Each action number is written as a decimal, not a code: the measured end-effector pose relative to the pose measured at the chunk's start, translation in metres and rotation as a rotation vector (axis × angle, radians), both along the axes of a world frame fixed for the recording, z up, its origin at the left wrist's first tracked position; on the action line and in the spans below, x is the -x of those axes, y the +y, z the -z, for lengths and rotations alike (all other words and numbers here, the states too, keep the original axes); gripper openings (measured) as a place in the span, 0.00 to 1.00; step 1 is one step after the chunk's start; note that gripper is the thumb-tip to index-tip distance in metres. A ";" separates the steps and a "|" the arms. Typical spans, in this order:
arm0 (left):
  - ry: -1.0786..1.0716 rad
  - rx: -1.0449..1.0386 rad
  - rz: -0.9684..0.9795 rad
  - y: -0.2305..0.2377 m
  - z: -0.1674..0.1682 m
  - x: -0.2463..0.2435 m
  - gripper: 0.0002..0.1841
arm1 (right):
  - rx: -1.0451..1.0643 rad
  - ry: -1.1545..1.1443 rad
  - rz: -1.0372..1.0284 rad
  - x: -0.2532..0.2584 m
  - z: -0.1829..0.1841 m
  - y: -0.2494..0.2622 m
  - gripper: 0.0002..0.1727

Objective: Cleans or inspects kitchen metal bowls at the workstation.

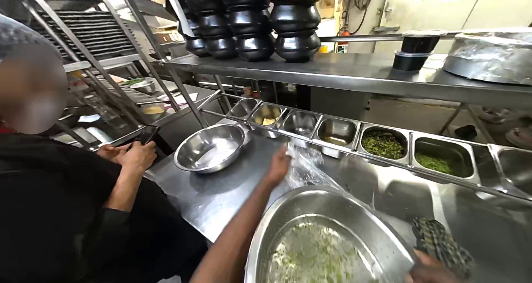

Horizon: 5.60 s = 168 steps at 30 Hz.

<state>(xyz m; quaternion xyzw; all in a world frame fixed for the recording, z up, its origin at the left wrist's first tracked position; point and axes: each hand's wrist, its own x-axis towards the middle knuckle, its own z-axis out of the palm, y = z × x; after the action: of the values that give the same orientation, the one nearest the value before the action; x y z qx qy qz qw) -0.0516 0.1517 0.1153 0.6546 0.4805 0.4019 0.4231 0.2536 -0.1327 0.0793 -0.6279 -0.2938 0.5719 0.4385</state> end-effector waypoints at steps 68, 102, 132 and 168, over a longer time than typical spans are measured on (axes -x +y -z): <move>0.231 -0.160 -0.015 -0.120 0.005 -0.022 0.20 | 0.002 -1.253 0.161 -0.106 0.153 0.021 0.24; 0.505 -0.269 0.062 -0.107 -0.022 -0.040 0.23 | -0.510 -1.457 -0.322 0.023 0.099 0.159 0.52; 0.317 -0.295 0.103 -0.140 -0.035 -0.095 0.15 | -0.064 -0.125 0.266 0.121 0.112 0.102 0.10; -0.113 -0.090 -0.284 -0.107 0.023 0.007 0.13 | -0.292 1.201 0.792 0.034 -0.076 0.145 0.15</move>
<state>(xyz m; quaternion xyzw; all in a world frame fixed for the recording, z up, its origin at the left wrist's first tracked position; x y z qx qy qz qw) -0.0585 0.0451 0.0926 0.5747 0.5252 0.5150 0.3586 0.2194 0.0121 0.1549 -0.2007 0.1729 0.5710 0.7770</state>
